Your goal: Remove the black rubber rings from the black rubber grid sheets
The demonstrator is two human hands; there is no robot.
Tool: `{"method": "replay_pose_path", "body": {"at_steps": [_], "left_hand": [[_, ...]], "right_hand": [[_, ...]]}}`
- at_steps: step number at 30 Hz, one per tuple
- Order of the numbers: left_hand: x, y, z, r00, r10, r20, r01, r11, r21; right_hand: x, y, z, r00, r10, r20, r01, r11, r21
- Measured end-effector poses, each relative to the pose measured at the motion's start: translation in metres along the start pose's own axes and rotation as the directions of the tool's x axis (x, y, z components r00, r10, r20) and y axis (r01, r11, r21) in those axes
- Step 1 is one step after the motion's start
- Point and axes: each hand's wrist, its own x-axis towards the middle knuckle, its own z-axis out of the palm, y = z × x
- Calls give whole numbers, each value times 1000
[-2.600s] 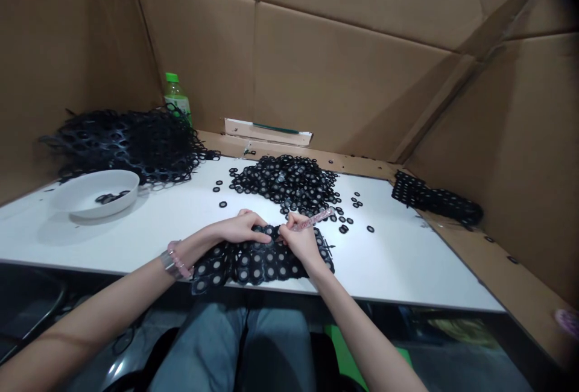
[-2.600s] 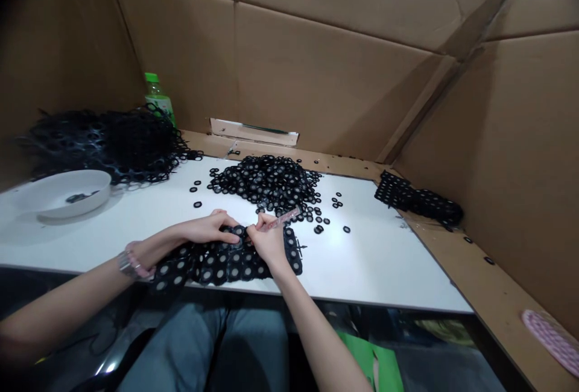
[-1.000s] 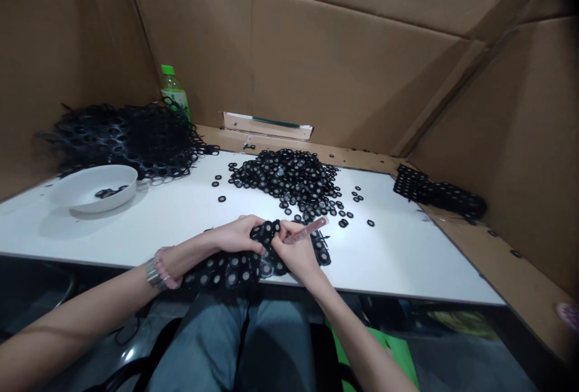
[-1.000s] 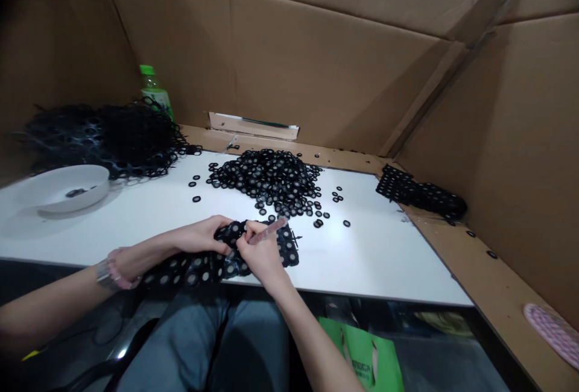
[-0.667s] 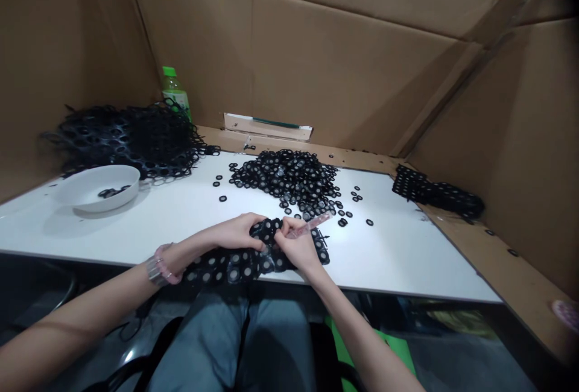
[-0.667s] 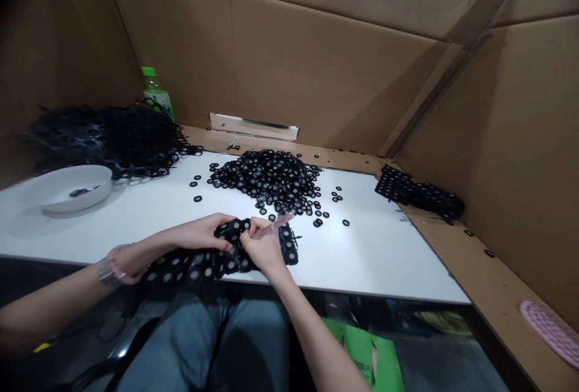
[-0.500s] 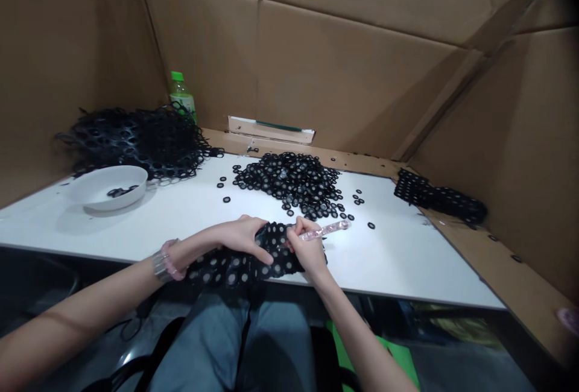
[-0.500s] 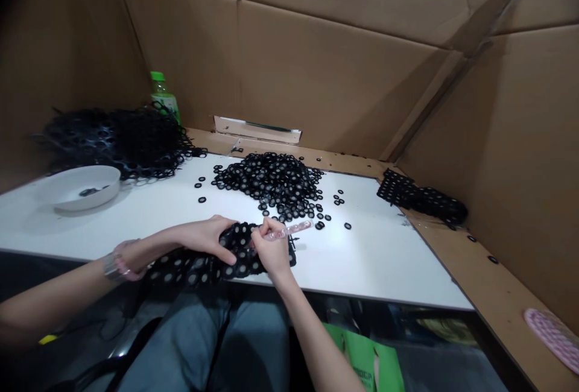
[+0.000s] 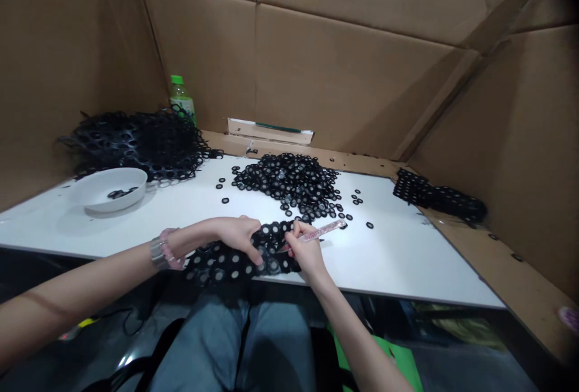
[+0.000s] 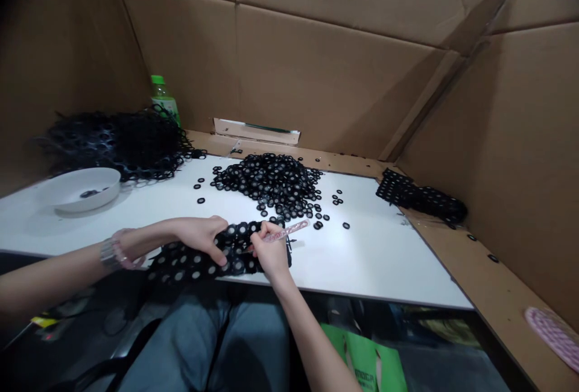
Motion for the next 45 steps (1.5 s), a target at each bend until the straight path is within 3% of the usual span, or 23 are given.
{"method": "replay_pose_path", "body": {"at_steps": [5, 10, 16, 20, 25, 33, 45], "left_hand": [[9, -6, 4, 992, 98, -85, -112, 977, -184], [19, -10, 4, 998, 16, -56, -23, 991, -134], [15, -4, 0, 1000, 15, -19, -16, 999, -29], [12, -3, -2, 999, 21, 34, -19, 998, -61], [13, -3, -2, 998, 35, 44, -31, 996, -83], [13, -8, 1, 996, 83, 38, -78, 991, -110], [13, -23, 10, 992, 122, -32, -126, 968, -216]], "right_hand": [[10, -12, -3, 985, -124, -118, 130, 990, 46], [17, -4, 4, 993, -112, 31, 113, 993, -23], [16, 6, 4, 986, -97, 134, 101, 994, -27], [11, 4, 0, 976, -107, 188, 122, 990, -73], [11, 5, -2, 965, -172, 198, 209, 960, -188], [10, 4, -1, 963, -161, 219, 213, 947, -240], [9, 3, 6, 911, -322, 258, 409, 786, -463]]}}
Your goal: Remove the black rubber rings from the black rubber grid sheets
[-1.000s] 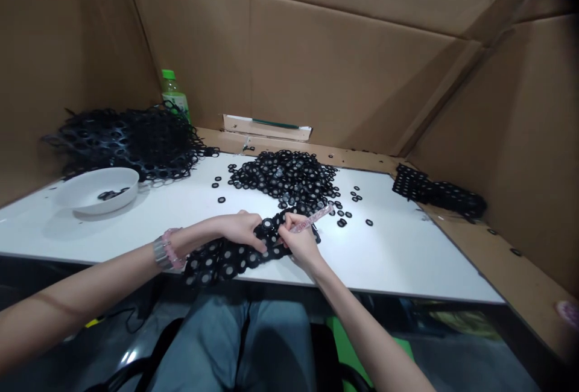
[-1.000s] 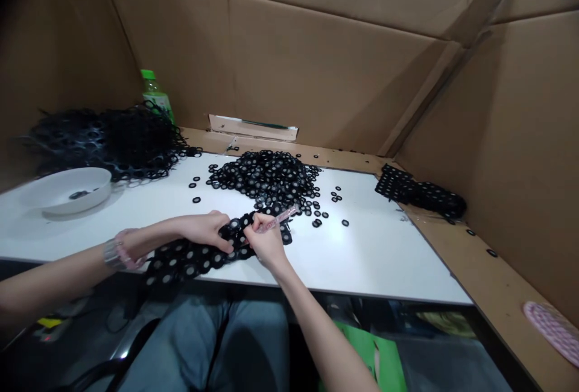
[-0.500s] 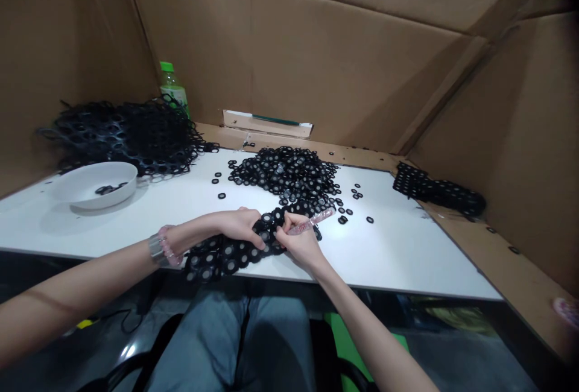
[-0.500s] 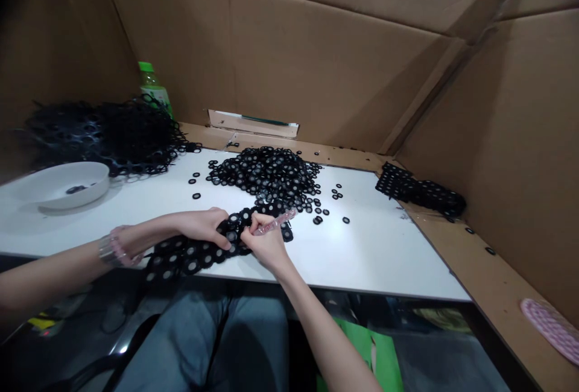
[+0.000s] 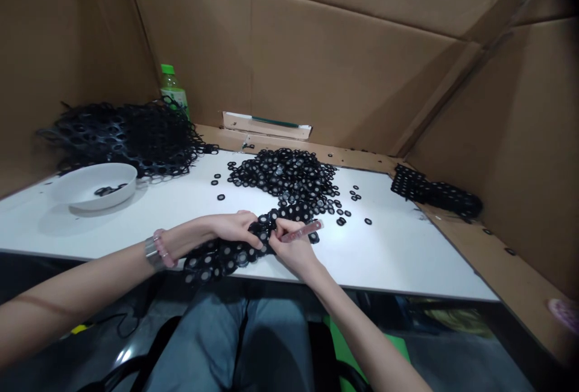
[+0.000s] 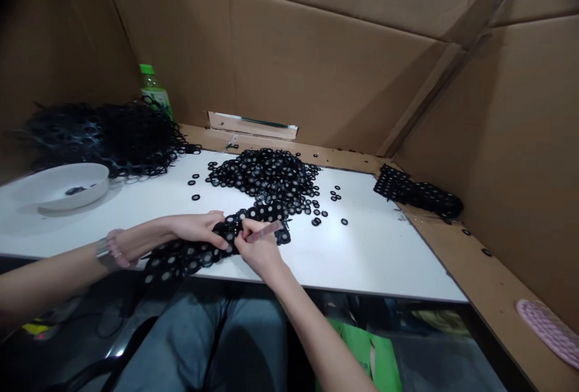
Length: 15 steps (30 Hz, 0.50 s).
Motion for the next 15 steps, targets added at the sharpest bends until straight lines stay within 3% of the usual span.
{"method": "replay_pose_path", "body": {"at_steps": [3, 6, 11, 15], "left_hand": [[-2, 3, -3, 998, 49, 36, -50, 999, 20], [2, 3, -11, 998, 22, 53, -21, 1000, -17], [23, -15, -20, 982, 95, -161, -107, 992, -68], [33, -27, -19, 979, 71, -193, -88, 993, -84]], "right_hand": [[1, 2, -1, 997, 76, 18, -78, 989, 127], [2, 7, -3, 975, 223, 12, -211, 904, 371], [1, 8, -5, 947, 320, 27, -280, 782, 556], [10, 6, -10, 926, 366, 93, -338, 693, 637]]}}
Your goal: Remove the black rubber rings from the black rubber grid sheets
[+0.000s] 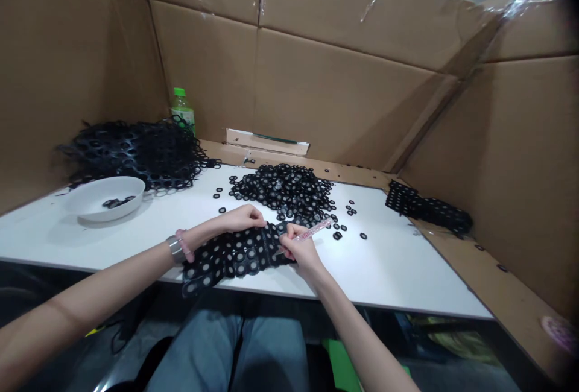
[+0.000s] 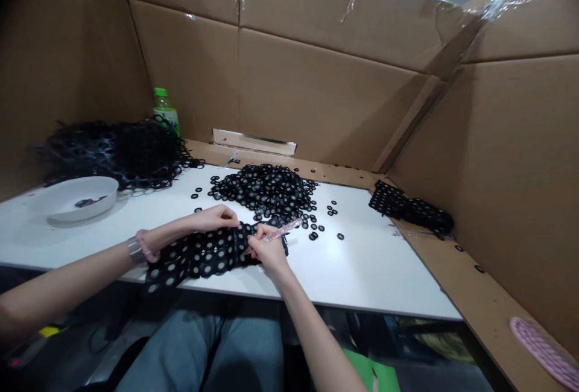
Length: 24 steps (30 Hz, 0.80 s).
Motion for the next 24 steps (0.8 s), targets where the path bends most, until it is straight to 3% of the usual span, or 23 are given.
{"method": "replay_pose_path", "body": {"at_steps": [4, 7, 14, 24], "left_hand": [[-1, -1, 5, 1000, 8, 6, -9, 1000, 17], [-4, 1, 8, 1000, 14, -24, -13, 999, 36], [-8, -2, 12, 995, 3, -103, 3, 999, 54], [-9, -8, 13, 993, 15, -120, -10, 999, 36]], "right_hand": [[25, -7, 3, 989, -37, -142, 51, 994, 98], [46, -2, 9, 972, -104, -209, 114, 993, 34], [51, 12, 11, 948, -289, -132, 225, 904, -363], [48, 8, 10, 951, -297, -89, 223, 855, -467]]}}
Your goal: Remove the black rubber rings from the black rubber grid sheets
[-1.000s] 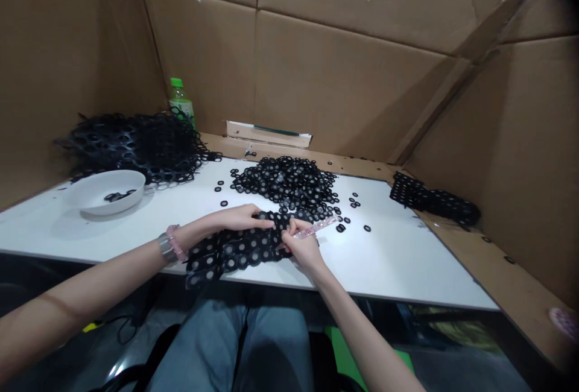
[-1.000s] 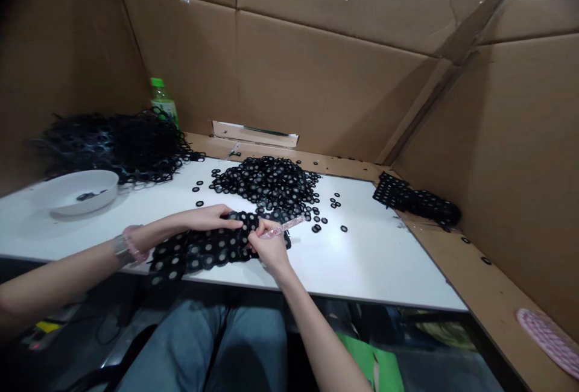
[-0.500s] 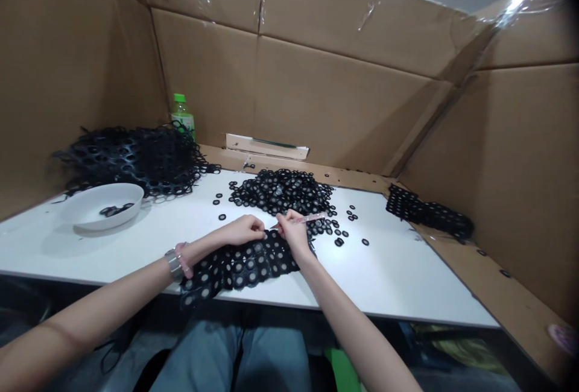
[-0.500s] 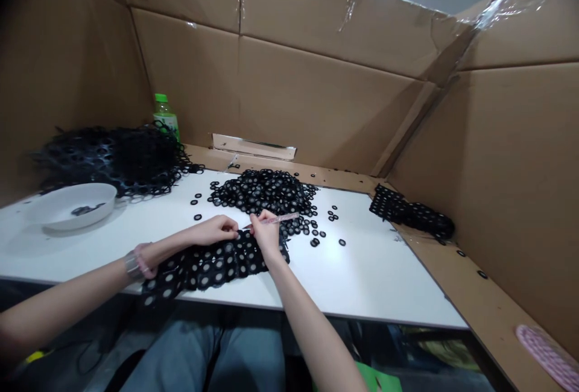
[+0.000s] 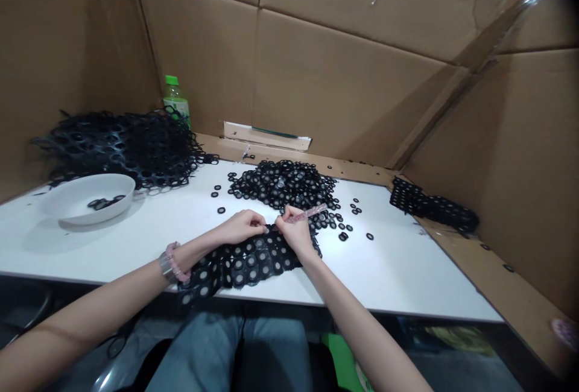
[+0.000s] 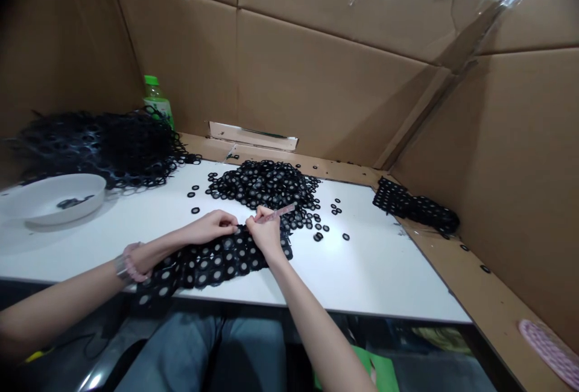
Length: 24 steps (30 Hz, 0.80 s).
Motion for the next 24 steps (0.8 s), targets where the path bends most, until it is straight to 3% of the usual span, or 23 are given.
{"method": "replay_pose_path", "body": {"at_steps": [10, 16, 20, 24], "left_hand": [[3, 0, 0, 998, 6, 67, 8, 977, -213], [2, 5, -3, 997, -64, 44, 67, 995, -72], [0, 11, -5, 992, -80, 93, 69, 992, 109], [-1, 11, -5, 995, -16, 101, 11, 998, 55]], "right_hand": [[0, 0, 6, 990, -134, 43, 138, 984, -116], [2, 2, 1, 998, 61, -22, -55, 980, 193], [4, 6, 1, 994, 79, -70, -54, 952, 301], [2, 4, -1, 997, 49, -68, -27, 957, 290]]}}
